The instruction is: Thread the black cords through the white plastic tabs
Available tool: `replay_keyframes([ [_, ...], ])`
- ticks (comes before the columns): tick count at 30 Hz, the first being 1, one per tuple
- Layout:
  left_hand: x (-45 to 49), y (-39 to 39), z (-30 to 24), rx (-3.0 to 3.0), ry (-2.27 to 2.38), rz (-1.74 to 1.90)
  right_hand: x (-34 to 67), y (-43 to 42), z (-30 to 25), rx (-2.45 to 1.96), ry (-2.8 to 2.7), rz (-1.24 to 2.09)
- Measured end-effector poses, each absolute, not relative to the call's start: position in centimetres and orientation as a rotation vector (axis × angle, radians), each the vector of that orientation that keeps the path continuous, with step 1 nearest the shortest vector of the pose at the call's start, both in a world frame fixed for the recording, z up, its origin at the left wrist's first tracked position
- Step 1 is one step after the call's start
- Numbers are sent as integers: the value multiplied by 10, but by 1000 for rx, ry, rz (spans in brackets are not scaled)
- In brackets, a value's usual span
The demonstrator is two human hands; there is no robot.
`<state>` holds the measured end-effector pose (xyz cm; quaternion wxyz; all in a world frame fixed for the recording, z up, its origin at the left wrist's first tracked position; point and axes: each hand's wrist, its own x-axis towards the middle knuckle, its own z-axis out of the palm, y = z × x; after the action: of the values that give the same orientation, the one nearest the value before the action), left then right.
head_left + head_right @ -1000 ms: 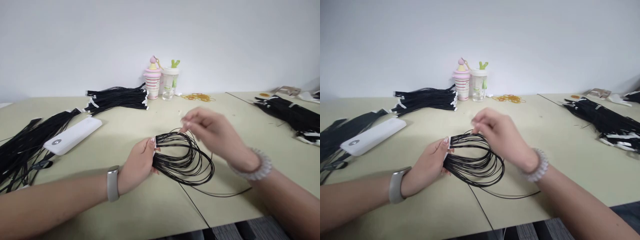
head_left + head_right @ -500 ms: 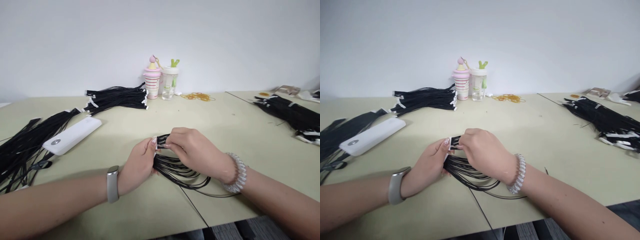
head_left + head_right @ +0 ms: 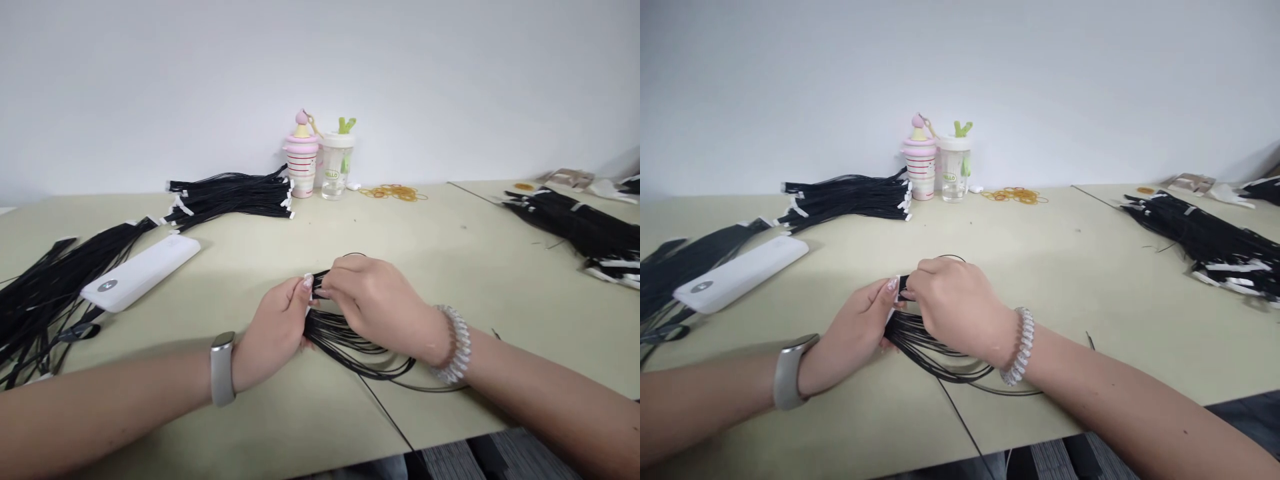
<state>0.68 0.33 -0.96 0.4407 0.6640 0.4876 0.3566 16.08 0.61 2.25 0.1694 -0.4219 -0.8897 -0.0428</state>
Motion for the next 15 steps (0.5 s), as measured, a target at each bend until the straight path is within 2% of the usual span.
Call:
replay_keyframes([
  [6, 6, 3, -9, 1499, 1226, 918, 184, 14, 35, -1263, -2507, 139],
  [13, 5, 8, -12, 1244, 1211, 1007, 213, 9, 51, -1418, -2208, -100],
  [15, 4, 9, -13, 1192, 1200, 1046, 217, 3, 57, -1518, -2278, 21],
])
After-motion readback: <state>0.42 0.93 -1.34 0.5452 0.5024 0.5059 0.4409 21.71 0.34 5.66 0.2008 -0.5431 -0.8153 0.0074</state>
